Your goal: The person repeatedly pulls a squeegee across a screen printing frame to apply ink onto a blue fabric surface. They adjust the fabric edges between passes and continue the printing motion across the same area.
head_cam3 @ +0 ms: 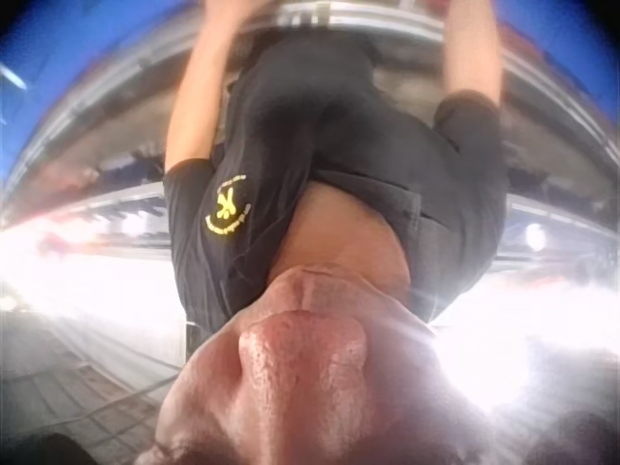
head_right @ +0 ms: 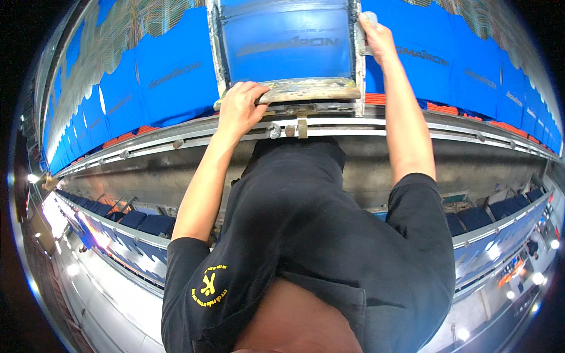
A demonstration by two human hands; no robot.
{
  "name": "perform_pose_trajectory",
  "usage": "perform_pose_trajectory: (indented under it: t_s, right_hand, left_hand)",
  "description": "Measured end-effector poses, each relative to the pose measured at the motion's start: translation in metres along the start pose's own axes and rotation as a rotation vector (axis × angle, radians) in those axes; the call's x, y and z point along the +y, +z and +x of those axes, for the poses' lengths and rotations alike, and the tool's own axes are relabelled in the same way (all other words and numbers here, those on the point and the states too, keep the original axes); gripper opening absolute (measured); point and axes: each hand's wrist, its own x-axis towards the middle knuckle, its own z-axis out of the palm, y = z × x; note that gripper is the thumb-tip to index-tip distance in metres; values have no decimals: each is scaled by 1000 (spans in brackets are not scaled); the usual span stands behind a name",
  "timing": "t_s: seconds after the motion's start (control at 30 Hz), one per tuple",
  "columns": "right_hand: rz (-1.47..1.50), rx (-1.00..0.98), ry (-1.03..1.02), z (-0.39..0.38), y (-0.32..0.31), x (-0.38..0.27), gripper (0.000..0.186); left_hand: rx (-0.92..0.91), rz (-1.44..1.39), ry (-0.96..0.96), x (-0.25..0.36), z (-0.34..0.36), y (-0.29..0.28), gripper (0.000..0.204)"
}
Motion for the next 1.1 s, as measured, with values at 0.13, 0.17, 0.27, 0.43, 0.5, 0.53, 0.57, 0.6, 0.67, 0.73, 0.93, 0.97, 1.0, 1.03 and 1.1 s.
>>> perform_pose_trajectory:
  t_s: [0.13, 0.17, 0.27, 0.43, 0.5, 0.53, 0.57, 0.6, 0.67, 0.73, 0.93, 0.97, 1.0, 1.03, 1.1]
  right_hand:
    - [-343, 212, -146, -11, 20, -17, 58]
    - [-370, 240, -171, -11, 23, -16, 58]
    - [-492, 279, -204, 1, 15, -3, 57]
    - [-473, 307, -264, -5, 28, -13, 57]
    - [-493, 299, -225, -4, 25, -14, 55]
    - [-494, 299, -210, -5, 24, -14, 54]
    - [-498, 294, -192, -10, 26, -15, 54]
    - [-520, 299, -213, -13, 26, -18, 53]
    - [-533, 314, -188, -13, 27, -19, 52]
    - [-506, 310, -192, -10, 25, -14, 51]
    - [-497, 320, -197, -15, 32, -22, 50]
    - [-485, 312, -200, -15, 32, -21, 49]
    - [-492, 313, -196, -17, 32, -20, 49]
    - [-496, 324, -196, -15, 28, -14, 49]
    - [-500, 313, -206, -14, 32, -17, 52]
  left_hand:
    - [-107, -7, -12, 1, 3, -5, 37]
    - [-64, -8, 15, 2, 4, -3, 39]
    - [-8, 19, 124, 8, 8, 6, 46]
    - [-174, 41, 72, -4, 33, -13, 32]
    - [-141, 24, 90, -8, 46, -17, 35]
    - [-97, 55, 118, -11, 55, -19, 34]
    - [-79, 80, 119, -14, 67, -22, 33]
    - [-63, 88, 110, -17, 79, -25, 31]
    - [-73, 120, 96, -23, 110, -33, 29]
    - [-66, 135, 115, -37, 140, -28, 27]
    - [48, 126, 113, -58, 153, -5, 35]
    - [42, 114, 92, -55, 143, 0, 39]
    - [62, 114, 98, -54, 129, 7, 42]
    - [84, 116, 114, -53, 118, 15, 44]
    - [12, 128, 78, -46, 88, 19, 50]
